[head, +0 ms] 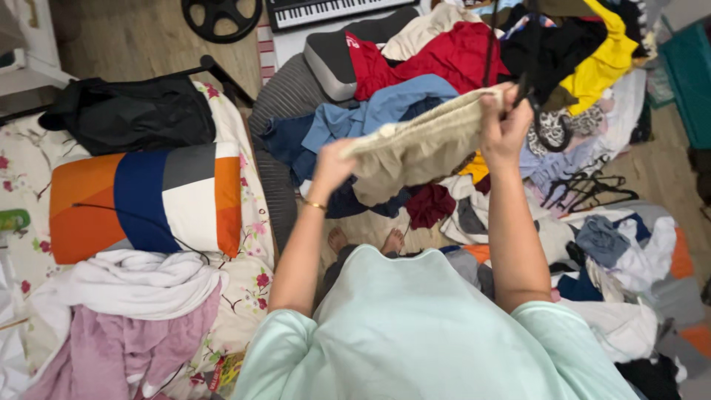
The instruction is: The person picks up various items of clothing from a large pile, places them on hangers, and then hangs them inside a closet.
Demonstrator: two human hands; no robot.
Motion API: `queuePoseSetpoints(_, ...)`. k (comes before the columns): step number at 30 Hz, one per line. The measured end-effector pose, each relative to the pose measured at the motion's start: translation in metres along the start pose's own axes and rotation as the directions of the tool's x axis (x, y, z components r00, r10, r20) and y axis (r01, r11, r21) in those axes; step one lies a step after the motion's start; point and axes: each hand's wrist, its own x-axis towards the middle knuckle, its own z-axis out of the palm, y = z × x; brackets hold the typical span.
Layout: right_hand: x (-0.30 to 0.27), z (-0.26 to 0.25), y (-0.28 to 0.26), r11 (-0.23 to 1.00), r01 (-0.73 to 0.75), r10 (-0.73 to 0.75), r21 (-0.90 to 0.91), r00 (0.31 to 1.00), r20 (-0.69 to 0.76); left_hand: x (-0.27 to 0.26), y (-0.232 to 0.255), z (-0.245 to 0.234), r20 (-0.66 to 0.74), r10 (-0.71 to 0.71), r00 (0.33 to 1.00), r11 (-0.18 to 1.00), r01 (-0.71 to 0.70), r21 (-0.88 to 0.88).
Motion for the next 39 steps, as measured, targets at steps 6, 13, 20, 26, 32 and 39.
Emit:
queuePoseSetpoints(6,-0.003,-0.003,0.012,0.986,0.164,-0.160,-0.018,0.925,-0.345,0.019,0.078,-0.036,-0.435,-0.007,0.900,0.963,-0.112,-0.246)
queuePoseSetpoints(13,0.053,-0.029,-0.050,0.267,0.667,-0.196,0.696,0.745,-0.638,0.012,0.167,-0.056,-0.604,0.610,0.512,0.575,-0.811,-0.107)
queuePoseSetpoints(20,0.048,0.096,-0.144,0.470,0.464,-0.236,0.751,0.886,-0.400,0.109,0.204,0.017,-0.174,0.446,0.878,0.738,-0.471,-0.483)
queuePoseSetpoints(26,0.045,0.105,-0.133,0.414,0.289,-0.072,0.863,0.956,-0.286,0.131,0.237,0.021,0.037,0.564,0.825,0.659,-0.423,-0.622)
queuePoseSetpoints(32,0.036,0.101,-0.097,0.575,0.180,0.045,0.798,0.967,-0.250,0.122,0.215,0.023,-0.362,0.519,0.774,0.854,-0.484,0.191)
queuePoseSetpoints(39,0.035,0.096,-0.081,0.814,0.166,-0.026,0.556,0.968,-0.251,0.056,0.095,0.023,0.149,0.220,0.964,0.404,0.049,-0.913)
